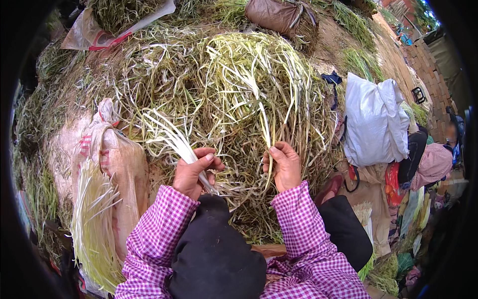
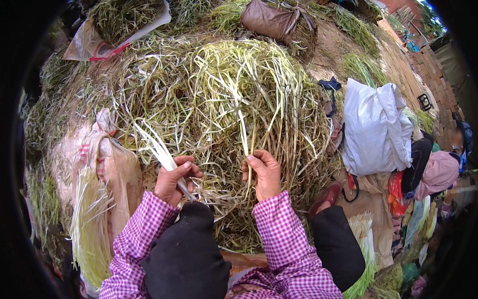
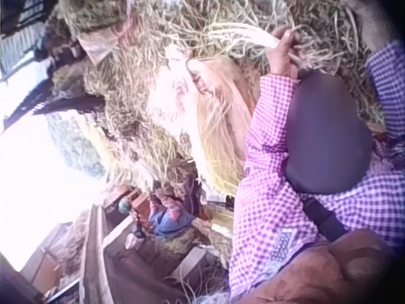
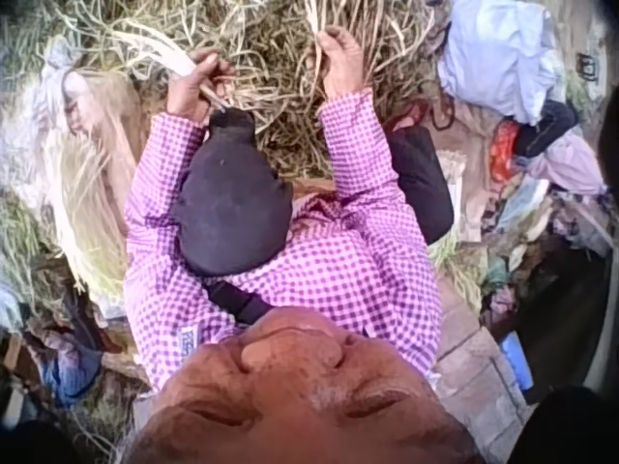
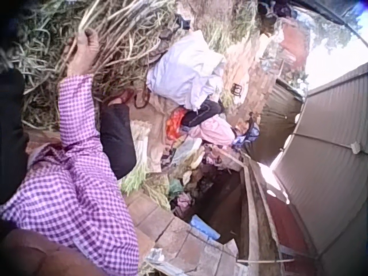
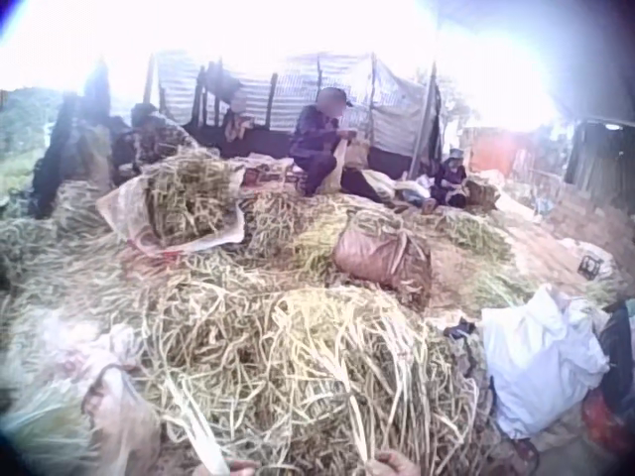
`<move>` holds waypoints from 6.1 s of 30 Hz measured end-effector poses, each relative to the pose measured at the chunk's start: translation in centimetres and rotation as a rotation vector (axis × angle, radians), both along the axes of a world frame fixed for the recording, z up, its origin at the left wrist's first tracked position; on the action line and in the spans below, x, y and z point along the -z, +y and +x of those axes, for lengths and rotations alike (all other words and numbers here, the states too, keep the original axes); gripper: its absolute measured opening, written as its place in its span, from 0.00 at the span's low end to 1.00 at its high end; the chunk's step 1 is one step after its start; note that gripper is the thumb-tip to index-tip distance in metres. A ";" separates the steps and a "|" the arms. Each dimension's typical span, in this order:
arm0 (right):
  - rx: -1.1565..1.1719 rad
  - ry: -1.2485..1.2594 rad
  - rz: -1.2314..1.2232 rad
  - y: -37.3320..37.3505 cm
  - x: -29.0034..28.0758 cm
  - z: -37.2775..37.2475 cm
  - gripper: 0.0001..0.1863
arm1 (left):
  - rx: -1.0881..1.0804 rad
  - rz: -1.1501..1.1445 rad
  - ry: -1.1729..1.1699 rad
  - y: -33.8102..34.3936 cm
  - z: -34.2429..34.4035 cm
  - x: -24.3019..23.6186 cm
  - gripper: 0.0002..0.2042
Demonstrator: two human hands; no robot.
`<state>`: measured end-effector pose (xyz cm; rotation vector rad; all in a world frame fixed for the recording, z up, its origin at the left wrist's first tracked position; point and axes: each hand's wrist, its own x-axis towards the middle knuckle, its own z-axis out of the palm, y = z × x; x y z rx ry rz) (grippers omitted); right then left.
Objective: The person sits on the ground and sorts through a large pile of dried plant fibers. They pick up strands, separate them by hand, and place the sorted fibers into a pile beside them.
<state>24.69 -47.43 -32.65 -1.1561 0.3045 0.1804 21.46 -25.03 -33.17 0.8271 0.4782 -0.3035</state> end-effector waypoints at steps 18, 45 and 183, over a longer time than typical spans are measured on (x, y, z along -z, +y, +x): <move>-0.022 0.096 -0.090 1.9 1.8 0.7 0.13 | 0.281 0.297 -0.036 -5.0 5.0 -0.9 0.07; -0.035 -0.139 -0.883 1.9 2.0 4.1 0.05 | 0.161 0.115 -0.579 -1.5 -2.5 -4.2 0.06; 0.639 -0.360 -0.592 -5.6 -3.3 7.6 0.02 | -0.066 -0.138 0.119 1.9 -4.0 -0.6 0.06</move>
